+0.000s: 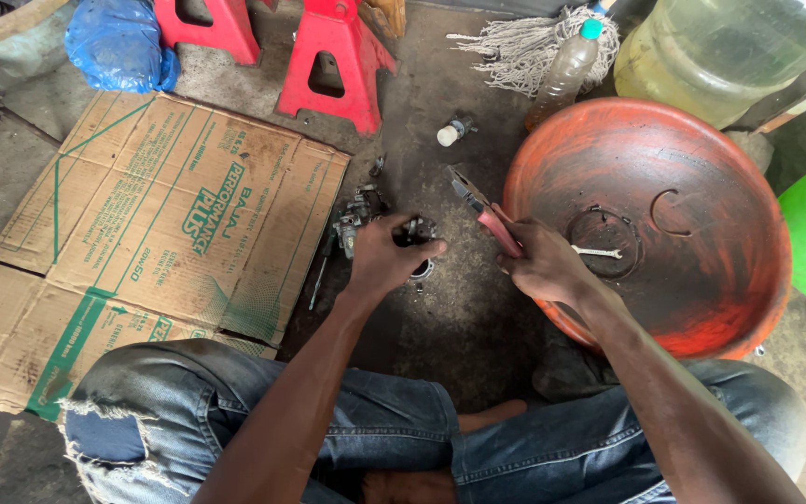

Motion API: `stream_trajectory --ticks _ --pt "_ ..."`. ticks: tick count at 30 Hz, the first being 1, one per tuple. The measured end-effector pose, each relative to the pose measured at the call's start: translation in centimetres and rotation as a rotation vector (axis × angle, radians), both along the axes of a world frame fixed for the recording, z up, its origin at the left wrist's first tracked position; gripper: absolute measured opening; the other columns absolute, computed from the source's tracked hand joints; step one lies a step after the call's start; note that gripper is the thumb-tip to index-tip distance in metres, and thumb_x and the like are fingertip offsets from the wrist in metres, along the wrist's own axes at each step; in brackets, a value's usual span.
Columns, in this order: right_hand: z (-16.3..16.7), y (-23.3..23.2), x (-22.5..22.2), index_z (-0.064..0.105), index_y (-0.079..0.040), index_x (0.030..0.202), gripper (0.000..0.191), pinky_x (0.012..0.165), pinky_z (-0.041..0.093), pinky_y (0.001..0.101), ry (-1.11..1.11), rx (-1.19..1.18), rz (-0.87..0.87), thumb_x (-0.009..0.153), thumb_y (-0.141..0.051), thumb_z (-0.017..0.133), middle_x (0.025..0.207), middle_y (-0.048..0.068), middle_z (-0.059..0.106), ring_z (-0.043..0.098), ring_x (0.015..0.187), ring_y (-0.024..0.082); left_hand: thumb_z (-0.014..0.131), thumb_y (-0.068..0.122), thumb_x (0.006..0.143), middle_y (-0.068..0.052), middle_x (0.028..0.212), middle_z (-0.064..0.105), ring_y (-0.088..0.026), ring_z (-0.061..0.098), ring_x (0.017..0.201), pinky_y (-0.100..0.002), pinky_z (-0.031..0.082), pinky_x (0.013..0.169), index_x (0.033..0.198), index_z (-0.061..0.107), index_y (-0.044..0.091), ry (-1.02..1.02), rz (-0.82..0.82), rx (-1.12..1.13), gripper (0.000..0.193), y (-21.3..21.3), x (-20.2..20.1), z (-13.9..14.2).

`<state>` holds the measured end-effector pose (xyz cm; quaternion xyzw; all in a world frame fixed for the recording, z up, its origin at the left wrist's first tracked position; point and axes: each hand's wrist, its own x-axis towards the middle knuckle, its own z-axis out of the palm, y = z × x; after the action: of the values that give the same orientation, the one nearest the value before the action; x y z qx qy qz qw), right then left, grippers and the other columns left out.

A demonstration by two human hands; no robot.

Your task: The person sits on the floor and disassembles a carburetor using pliers and a screwdriver. They remove a C-clip and other small components, placing them into a red basin. The person continues to manipulate the carburetor body and internal parts with tools.

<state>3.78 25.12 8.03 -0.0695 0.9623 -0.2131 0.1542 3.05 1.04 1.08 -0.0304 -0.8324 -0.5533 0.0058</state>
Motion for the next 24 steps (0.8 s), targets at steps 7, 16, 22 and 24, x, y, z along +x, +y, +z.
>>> stream_trajectory --ticks 7,16,22,24 --pt "1.2 -0.3 0.3 0.064 -0.012 0.128 0.043 0.101 0.047 0.0487 -0.070 0.022 -0.025 0.086 -0.021 0.070 0.117 0.017 0.067 0.064 0.117 0.035 0.084 0.054 0.071 -0.020 0.086 0.074 -0.033 0.073 0.082 -0.044 0.057 0.077 0.100 0.076 -0.006 -0.198 -0.206 -0.386 0.067 0.0 -0.7 -4.2" --pt "1.6 -0.2 0.6 0.061 -0.012 0.132 0.049 0.097 0.047 0.0496 -0.083 0.007 -0.032 0.085 -0.020 0.070 0.113 0.017 0.068 0.064 0.114 0.035 0.078 0.049 0.076 -0.025 0.091 0.078 -0.035 0.076 0.082 -0.045 0.060 0.078 0.115 0.070 -0.002 -0.358 -0.396 -0.486 0.065 0.5 0.4 -6.9" --pt "1.6 0.2 0.7 0.059 -0.013 0.134 0.050 0.092 0.046 0.0507 -0.086 0.020 -0.015 0.086 -0.019 0.069 0.105 0.020 0.070 0.067 0.109 0.037 0.067 0.056 0.092 -0.017 0.085 0.074 -0.036 0.073 0.083 -0.052 0.058 0.079 0.107 0.082 0.005 -0.415 -0.212 -0.379 0.055 -0.3 -0.4 -6.2" --pt "1.5 0.3 0.7 0.064 -0.010 0.126 0.040 0.092 0.047 0.0503 -0.086 0.035 -0.003 0.087 -0.020 0.070 0.106 0.020 0.071 0.068 0.109 0.036 0.064 0.060 0.095 -0.018 0.083 0.072 -0.038 0.072 0.084 -0.053 0.057 0.080 0.110 0.080 0.009 -0.398 -0.175 -0.410 0.056 -0.4 -0.1 -5.6"
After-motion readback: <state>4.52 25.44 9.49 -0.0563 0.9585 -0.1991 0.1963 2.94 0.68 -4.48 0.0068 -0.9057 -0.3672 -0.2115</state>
